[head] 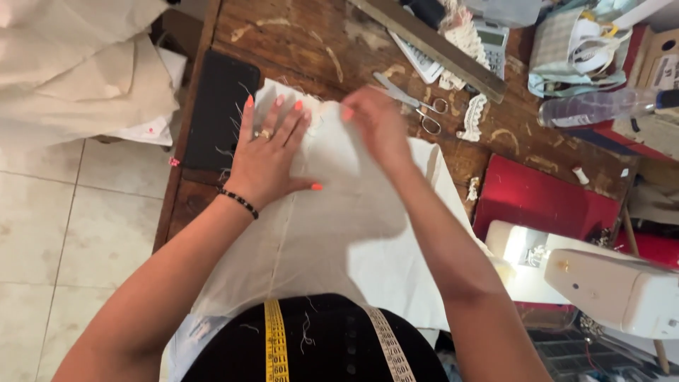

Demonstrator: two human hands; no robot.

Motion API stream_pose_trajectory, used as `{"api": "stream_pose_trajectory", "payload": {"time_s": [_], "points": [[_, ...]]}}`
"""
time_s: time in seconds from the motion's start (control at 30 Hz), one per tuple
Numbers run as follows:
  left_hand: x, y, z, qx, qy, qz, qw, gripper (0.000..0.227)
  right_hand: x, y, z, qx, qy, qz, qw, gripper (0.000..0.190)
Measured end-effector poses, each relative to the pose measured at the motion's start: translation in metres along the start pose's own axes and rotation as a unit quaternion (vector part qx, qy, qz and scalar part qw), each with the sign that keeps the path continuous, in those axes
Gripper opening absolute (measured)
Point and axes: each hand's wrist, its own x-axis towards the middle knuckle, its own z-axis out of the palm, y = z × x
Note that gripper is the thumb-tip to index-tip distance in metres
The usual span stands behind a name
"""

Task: The person uses small scissors to trim threads and edges of a white fabric piece on a wooden worktable. They repeatedly reposition the fabric, snip loose threads, and cut along seams while a sewing machine sits nearby.

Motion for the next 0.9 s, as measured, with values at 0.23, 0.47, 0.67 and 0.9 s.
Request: {"api": "stream_pose_trajectory", "payload": {"time_s": [0.23, 0.47, 0.67, 0.9], "points": [[0.004, 0.004, -0.01, 0.043, -0.179, -0.082, 0.98, 0.126, -0.007, -0.014, 0.026, 0.017, -0.206, 0.027, 0.978, 0.012], [0.002, 0.002, -0.011, 0.025, -0.136, -0.088, 0.986, 0.131, -0.008, -0.015, 0.006, 0.075, 0.011, 0.157, 0.985, 0.008], [-0.065, 0.01, -0.045, -0.043, -0.003, -0.142, 0.989, 0.06, -0.015, 0.006, -0.012, -0.098, -0.078, 0.093, 0.988, 0.017], [-0.144, 0.019, -0.045, -0.086, -0.01, -0.3, 0.95, 0.062, -0.013, 0.07, -0.034, -0.228, -0.208, 0.236, 0.921, 0.038]]}}
